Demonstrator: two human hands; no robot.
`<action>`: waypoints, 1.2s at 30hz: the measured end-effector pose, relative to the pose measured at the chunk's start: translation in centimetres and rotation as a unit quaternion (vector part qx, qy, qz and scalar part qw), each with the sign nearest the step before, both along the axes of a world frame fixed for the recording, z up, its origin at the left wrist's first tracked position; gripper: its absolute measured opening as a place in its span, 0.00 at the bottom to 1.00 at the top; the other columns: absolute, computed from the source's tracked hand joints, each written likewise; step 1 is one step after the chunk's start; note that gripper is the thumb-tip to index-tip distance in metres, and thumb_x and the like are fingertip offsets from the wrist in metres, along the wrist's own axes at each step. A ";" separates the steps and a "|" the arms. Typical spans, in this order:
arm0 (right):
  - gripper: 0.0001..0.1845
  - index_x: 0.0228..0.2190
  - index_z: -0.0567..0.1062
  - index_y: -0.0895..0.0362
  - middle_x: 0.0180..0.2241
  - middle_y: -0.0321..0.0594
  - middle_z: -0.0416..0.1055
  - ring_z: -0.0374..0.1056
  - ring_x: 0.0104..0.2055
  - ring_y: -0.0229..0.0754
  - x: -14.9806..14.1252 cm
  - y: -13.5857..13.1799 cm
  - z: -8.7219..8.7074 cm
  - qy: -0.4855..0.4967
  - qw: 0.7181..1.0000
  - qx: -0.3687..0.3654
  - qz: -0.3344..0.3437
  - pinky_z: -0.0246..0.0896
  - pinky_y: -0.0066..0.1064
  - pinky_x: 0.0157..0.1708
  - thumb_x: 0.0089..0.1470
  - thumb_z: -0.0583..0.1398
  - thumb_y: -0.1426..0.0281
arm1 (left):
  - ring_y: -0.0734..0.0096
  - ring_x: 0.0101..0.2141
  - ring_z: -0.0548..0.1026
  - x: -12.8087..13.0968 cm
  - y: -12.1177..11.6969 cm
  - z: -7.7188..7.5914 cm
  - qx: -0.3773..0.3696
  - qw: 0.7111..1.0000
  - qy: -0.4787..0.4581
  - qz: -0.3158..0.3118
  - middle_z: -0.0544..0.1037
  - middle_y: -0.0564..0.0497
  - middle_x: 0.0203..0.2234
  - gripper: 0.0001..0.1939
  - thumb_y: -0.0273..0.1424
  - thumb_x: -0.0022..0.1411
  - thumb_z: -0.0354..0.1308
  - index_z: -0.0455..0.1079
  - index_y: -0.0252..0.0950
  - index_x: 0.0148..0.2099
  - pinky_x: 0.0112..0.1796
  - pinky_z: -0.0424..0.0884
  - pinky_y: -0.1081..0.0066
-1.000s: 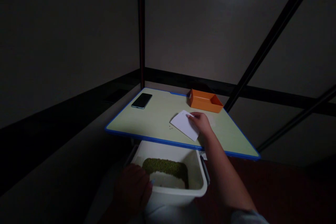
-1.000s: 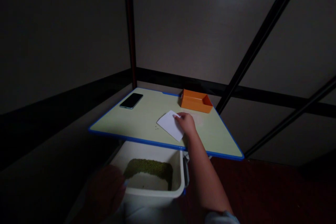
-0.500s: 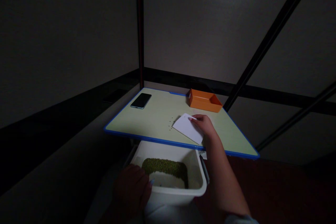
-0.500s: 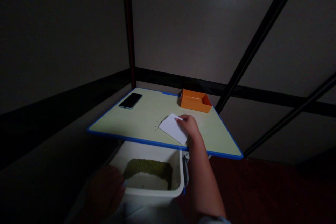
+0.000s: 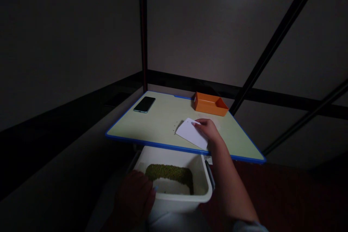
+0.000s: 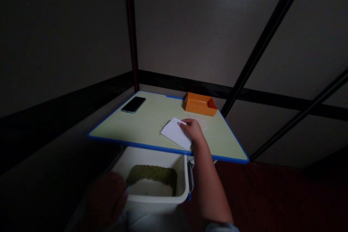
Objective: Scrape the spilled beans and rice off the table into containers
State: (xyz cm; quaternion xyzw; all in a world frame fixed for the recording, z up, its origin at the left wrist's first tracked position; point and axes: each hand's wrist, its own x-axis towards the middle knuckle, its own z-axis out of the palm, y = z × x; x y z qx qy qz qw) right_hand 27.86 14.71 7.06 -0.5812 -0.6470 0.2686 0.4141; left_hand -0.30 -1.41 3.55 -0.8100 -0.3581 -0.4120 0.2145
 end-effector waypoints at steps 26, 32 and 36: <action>0.20 0.29 0.76 0.64 0.24 0.42 0.72 0.64 0.23 0.38 -0.2 0.1 -0.3 0.026 0.999 -0.021 -0.012 0.54 0.25 0.20 0.41 0.59 0.60 | 0.72 0.25 0.70 -0.6 0.2 -1.4 0.026 0.999 0.010 0.017 0.72 0.54 0.20 0.06 0.25 0.52 0.48 0.64 0.39 0.27 0.33 0.68 0.66; 0.15 0.25 0.74 0.64 0.19 0.38 0.69 0.60 0.19 0.34 -0.2 0.0 -0.4 -0.003 0.998 -0.057 -0.005 0.49 0.24 0.17 0.40 0.59 0.63 | 0.72 0.23 0.68 -0.2 0.3 -1.1 0.017 1.000 -0.007 0.015 0.70 0.54 0.17 0.09 0.26 0.52 0.46 0.64 0.39 0.24 0.32 0.66 0.67; 0.14 0.25 0.74 0.63 0.21 0.40 0.70 0.62 0.21 0.35 -0.1 0.2 -0.5 -0.030 0.999 -0.037 -0.020 0.50 0.24 0.18 0.41 0.58 0.63 | 0.72 0.24 0.69 -0.2 0.2 -1.2 0.007 1.000 -0.020 0.009 0.71 0.54 0.18 0.08 0.25 0.53 0.46 0.64 0.38 0.25 0.33 0.66 0.67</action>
